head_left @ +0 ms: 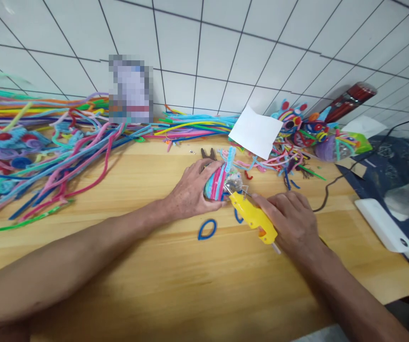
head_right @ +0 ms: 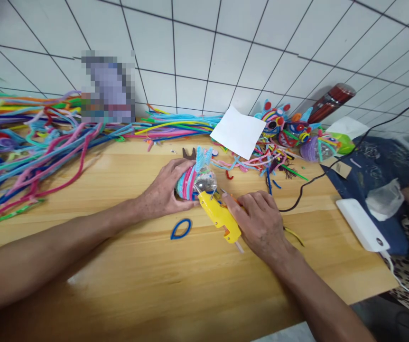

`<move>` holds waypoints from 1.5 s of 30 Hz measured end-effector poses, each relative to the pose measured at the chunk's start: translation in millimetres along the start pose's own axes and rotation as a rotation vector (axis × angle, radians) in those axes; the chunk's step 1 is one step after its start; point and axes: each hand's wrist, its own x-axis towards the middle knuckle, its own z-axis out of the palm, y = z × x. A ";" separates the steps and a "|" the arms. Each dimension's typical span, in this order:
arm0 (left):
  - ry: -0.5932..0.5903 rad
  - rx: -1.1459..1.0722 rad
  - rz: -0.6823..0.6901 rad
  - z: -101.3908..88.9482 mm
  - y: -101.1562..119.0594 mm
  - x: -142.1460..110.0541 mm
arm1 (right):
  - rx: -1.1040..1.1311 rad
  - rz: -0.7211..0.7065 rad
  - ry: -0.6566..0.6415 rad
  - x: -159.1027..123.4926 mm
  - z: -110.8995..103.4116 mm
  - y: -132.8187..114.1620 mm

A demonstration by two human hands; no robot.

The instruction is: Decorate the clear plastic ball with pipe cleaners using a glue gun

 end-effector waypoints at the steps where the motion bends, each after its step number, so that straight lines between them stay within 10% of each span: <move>1: -0.001 0.003 0.001 0.0 -0.1 0.0 | -0.005 0.000 -0.001 0.1 -0.3 -0.3; 45: 0.000 0.003 0.005 -1.6 0.5 0.3 | -0.041 0.048 0.019 2.5 -2.8 -10.7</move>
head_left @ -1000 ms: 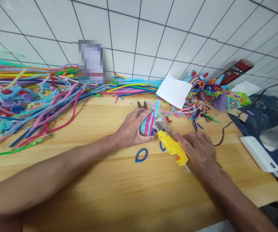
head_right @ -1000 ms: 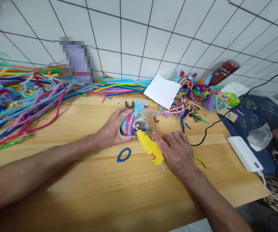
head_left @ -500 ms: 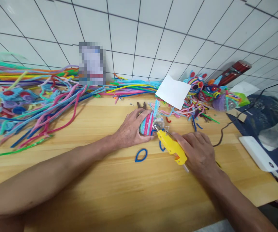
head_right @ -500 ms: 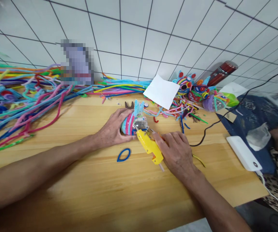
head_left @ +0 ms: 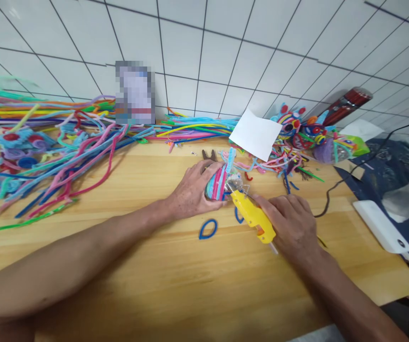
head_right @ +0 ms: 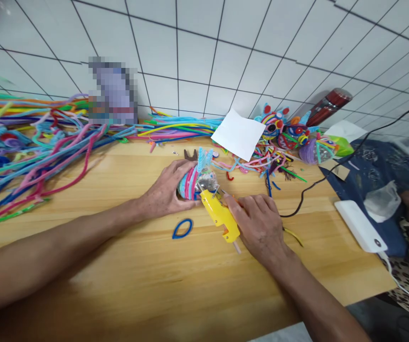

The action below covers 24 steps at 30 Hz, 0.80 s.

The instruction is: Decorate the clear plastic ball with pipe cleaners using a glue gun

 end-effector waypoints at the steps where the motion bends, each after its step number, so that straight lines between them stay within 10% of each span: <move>1: -0.003 0.002 -0.002 -0.2 0.3 -0.1 | -0.002 0.005 -0.011 0.4 -0.3 -0.1; 24: 0.001 0.014 0.011 0.8 -1.3 -1.3 | 0.021 0.004 0.001 -1.6 -1.4 2.0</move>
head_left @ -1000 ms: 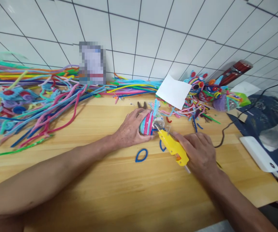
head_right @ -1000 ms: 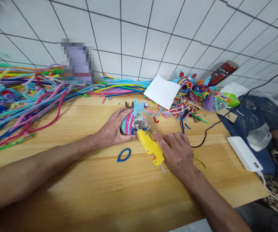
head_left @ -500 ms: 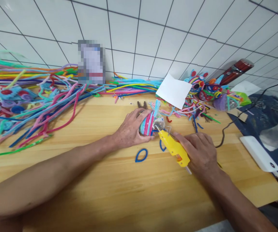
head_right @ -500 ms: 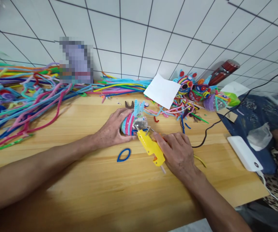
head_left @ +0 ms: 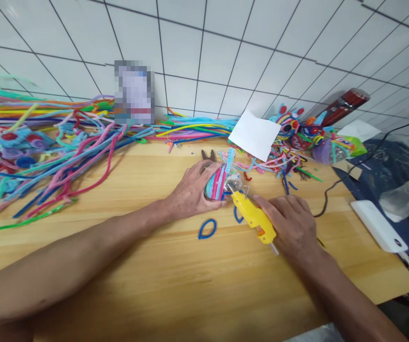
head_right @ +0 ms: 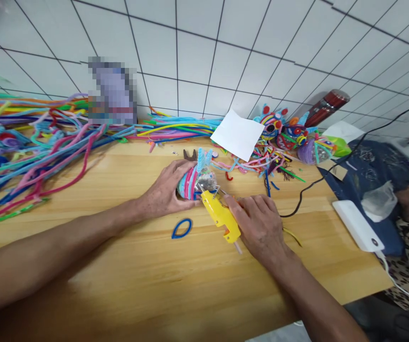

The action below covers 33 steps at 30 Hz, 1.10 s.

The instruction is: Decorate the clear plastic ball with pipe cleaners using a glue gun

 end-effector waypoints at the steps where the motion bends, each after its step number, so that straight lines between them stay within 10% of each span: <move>1: 0.001 0.002 0.005 0.1 -0.6 -0.1 | 0.002 0.000 0.014 -1.0 0.4 0.9; 33: 0.004 -0.024 0.015 1.3 -5.3 -0.7 | 0.058 -0.041 0.009 -0.9 2.1 6.8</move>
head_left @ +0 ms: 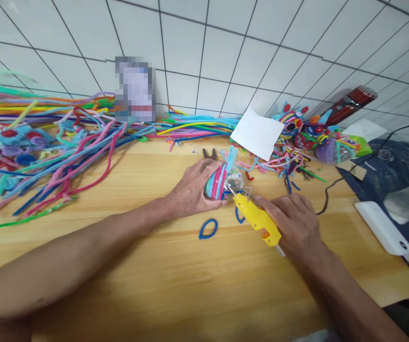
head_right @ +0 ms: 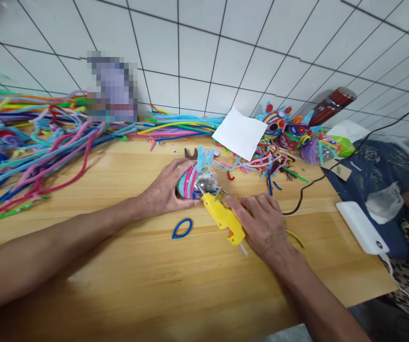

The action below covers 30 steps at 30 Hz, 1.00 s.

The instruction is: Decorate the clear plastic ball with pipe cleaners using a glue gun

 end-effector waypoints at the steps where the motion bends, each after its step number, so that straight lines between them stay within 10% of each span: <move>1: 0.006 0.004 0.005 0.5 -0.2 -0.3 | -0.003 -0.002 -0.001 0.6 0.1 0.1; 30: 0.011 0.013 0.024 1.0 0.2 -1.6 | 0.060 0.009 0.007 2.1 -2.5 2.2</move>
